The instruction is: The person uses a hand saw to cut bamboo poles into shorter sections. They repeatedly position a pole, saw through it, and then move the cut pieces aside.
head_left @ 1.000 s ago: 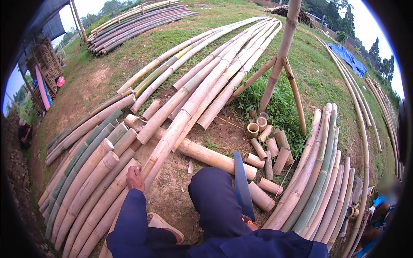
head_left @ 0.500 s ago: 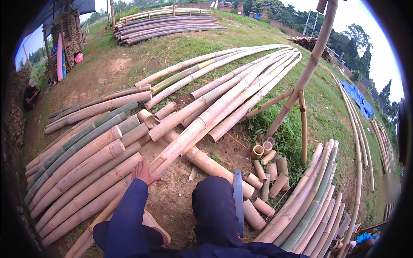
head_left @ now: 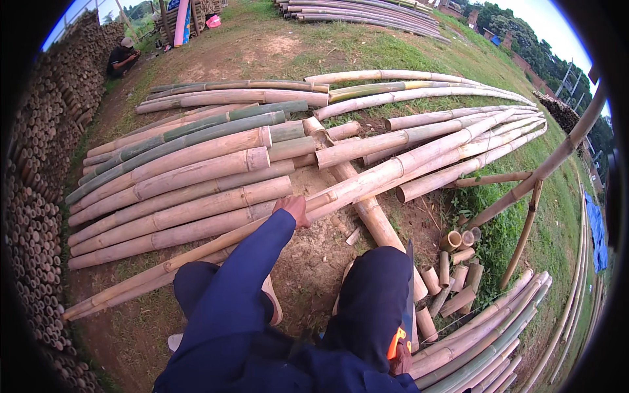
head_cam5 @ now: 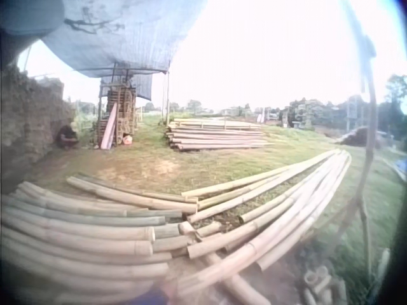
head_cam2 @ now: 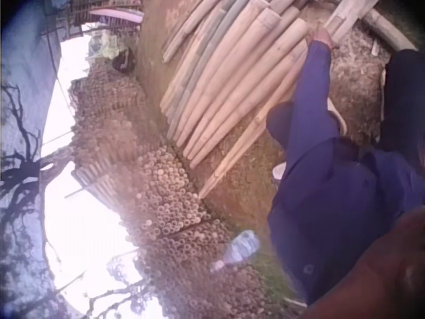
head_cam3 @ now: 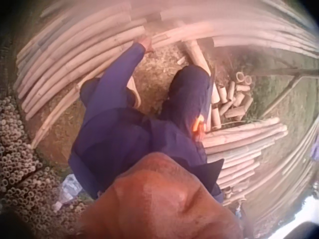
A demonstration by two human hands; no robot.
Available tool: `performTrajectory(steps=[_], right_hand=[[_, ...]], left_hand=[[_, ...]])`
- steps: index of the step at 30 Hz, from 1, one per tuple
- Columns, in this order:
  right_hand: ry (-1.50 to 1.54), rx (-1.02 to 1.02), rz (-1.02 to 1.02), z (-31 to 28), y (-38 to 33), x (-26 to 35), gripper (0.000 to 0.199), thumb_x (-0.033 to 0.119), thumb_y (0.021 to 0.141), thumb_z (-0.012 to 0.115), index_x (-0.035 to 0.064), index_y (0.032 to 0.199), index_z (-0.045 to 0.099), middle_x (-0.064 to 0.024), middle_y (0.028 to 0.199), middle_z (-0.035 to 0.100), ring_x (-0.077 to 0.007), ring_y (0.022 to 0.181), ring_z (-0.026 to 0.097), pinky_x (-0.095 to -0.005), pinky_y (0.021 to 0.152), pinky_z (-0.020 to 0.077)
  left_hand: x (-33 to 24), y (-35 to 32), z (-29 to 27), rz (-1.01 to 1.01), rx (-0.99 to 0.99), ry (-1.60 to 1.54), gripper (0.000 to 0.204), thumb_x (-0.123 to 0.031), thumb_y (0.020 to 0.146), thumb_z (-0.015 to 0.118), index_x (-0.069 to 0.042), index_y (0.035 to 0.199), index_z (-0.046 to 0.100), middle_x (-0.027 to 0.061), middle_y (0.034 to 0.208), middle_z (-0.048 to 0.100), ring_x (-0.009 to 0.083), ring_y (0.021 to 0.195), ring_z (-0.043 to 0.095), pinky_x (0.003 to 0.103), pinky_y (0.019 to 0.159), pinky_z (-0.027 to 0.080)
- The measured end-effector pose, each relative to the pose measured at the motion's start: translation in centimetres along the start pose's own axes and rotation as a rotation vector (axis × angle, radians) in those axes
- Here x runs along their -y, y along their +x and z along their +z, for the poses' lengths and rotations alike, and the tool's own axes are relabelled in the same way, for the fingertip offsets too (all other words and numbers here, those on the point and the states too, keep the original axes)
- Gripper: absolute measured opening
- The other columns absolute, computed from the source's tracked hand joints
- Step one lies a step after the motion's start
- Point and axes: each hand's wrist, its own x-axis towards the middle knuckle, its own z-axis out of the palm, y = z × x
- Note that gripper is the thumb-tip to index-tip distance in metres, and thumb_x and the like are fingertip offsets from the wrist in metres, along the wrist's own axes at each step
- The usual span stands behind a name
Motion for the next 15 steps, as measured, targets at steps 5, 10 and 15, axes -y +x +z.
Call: performTrajectory(steps=[5, 10, 15], right_hand=[[0.313, -0.438, 0.352, -6.2, -0.2, 2.1, 0.016, 0.016, 0.096, 0.067, 0.0024, 0.095, 0.059, -0.0087, 0.068, 0.06, -0.0204, 0.06, 0.06, -0.0353, 0.055, 0.0485], [0.019, -0.62, 0.72, -14.2, -0.9, 5.3, 0.072, 0.07, 0.086, 0.063, 0.0035, 0.112, 0.074, -0.0216, 0.088, 0.071, -0.0376, 0.083, 0.068, -0.0469, 0.077, 0.0524], [0.459, -0.778, 0.29, -18.2, 3.7, 10.4, 0.051, 0.05, 0.09, 0.066, 0.0019, 0.104, 0.069, -0.0154, 0.077, 0.065, -0.0288, 0.072, 0.064, -0.0415, 0.068, 0.0496]], left_hand=[[-0.2, 0.8, 0.7, 0.046, -0.046, -0.023, 0.058, -0.041, 0.064, 0.09, -0.001, 0.103, 0.076, 0.0208, 0.104, 0.077, 0.0337, 0.098, 0.076, 0.043, 0.09, 0.06], [-0.3, 1.1, 0.7, 0.044, -0.031, -0.029, 0.061, -0.041, 0.062, 0.092, -0.001, 0.105, 0.076, 0.0207, 0.106, 0.077, 0.033, 0.103, 0.075, 0.044, 0.093, 0.057], [1.6, -0.7, 1.6, 0.035, -0.053, -0.049, 0.062, -0.041, 0.061, 0.092, 0.0, 0.105, 0.075, 0.0215, 0.105, 0.077, 0.0337, 0.102, 0.075, 0.044, 0.093, 0.057]])
